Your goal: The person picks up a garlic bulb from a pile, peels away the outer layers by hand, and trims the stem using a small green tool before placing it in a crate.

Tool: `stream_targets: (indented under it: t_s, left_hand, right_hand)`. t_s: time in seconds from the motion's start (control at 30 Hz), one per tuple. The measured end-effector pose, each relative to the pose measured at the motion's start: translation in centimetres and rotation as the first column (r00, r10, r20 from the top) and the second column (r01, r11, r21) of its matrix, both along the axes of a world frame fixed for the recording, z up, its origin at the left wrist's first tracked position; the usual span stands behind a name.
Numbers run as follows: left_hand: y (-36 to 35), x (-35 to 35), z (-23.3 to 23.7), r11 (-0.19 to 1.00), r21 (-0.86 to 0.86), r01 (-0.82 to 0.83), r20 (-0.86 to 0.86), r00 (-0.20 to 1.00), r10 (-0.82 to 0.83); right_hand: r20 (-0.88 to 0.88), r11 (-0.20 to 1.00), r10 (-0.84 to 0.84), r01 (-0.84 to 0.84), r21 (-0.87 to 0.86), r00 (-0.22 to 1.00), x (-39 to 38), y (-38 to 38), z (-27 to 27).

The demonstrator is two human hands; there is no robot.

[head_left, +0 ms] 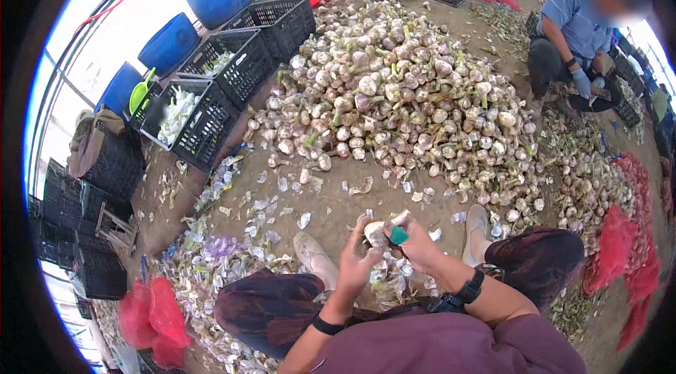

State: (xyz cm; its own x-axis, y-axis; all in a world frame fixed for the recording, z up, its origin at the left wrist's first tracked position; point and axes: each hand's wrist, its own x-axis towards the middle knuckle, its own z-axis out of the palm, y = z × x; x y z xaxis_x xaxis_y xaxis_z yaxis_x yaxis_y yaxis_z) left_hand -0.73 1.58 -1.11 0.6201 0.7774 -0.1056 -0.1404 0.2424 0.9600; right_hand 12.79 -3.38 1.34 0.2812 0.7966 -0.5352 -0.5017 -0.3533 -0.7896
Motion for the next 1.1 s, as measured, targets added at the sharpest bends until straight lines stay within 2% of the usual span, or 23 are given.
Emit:
stream_targets:
  t_s: [0.03, 0.13, 0.23, 0.33, 0.43, 0.53, 0.63, 0.67, 0.77, 0.8, 0.9, 1.0, 1.1]
  left_hand:
    - [-0.2, -0.2, 0.0, 0.995, 0.1, -0.002, -0.056, 0.998, 0.008]
    - [-0.8, 0.0, 1.4, 0.992, 0.115, -0.043, -0.021, 0.999, 0.046]
    - [-0.9, -0.4, 0.2, 0.97, 0.226, -0.09, -0.046, 0.994, 0.103]
    - [-1.1, -0.4, 2.2, 0.992, -0.107, -0.064, 0.109, 0.991, 0.076]
    - [-1.0, -0.5, 1.1, 0.993, -0.114, -0.013, 0.137, 0.99, 0.029]
    - [-0.9, -0.5, -0.5, 0.876, -0.481, -0.017, 0.181, 0.976, 0.118]
    - [-1.0, -0.2, -0.3, 0.9, -0.436, -0.014, 0.228, 0.966, 0.126]
    - [-1.1, -0.1, -0.4, 0.876, -0.48, -0.041, 0.241, 0.954, 0.177]
    - [-0.2, -0.8, -1.1, 0.702, -0.679, 0.214, 0.315, 0.949, 0.015]
    - [-0.5, -0.5, -0.9, 0.687, -0.724, 0.062, 0.126, 0.991, 0.043]
    - [-0.3, -0.4, -0.6, 0.74, -0.657, 0.144, 0.153, 0.987, -0.056]
    - [-1.0, 0.1, -1.3, 0.836, -0.548, 0.015, 0.185, 0.977, 0.103]
    - [-1.2, 0.3, 0.1, 0.852, -0.503, -0.146, 0.167, 0.951, 0.262]
  right_hand:
    - [0.021, 1.0, 0.007, -0.008, 0.014, 1.0, 0.0, -0.1, -0.3]
    - [0.076, 0.996, -0.011, 0.004, 0.084, 0.997, -0.2, -0.1, 0.6]
    - [0.248, 0.981, 0.052, -0.096, 0.17, 0.967, -0.1, 0.2, 0.3]
    - [0.296, 0.977, 0.082, -0.135, 0.165, 0.952, 0.0, 0.1, 0.9]
    - [0.26, 0.976, 0.116, -0.159, 0.149, 0.959, 0.5, -0.4, 0.2]
    - [0.512, 0.954, 0.182, -0.277, 0.115, 0.84, 0.8, -1.0, -0.5]
    - [0.541, 0.958, 0.224, -0.284, 0.028, 0.811, 1.1, -1.0, 0.2]
    - [0.569, 0.955, 0.12, -0.251, 0.157, 0.814, 1.1, -1.0, -0.4]
    - [0.897, 0.85, 0.012, -0.477, 0.224, 0.442, 2.0, -0.8, 1.0]
    - [0.944, 0.84, 0.029, -0.52, 0.155, 0.328, 2.2, -0.9, 0.7]
    - [0.764, 0.884, 0.021, -0.369, 0.287, 0.645, 1.9, -1.1, 0.1]
    - [0.773, 0.911, 0.053, -0.347, 0.222, 0.632, 1.5, -1.6, 1.4]
    - [0.829, 0.874, -0.059, -0.373, 0.312, 0.556, 1.6, -1.4, 0.5]
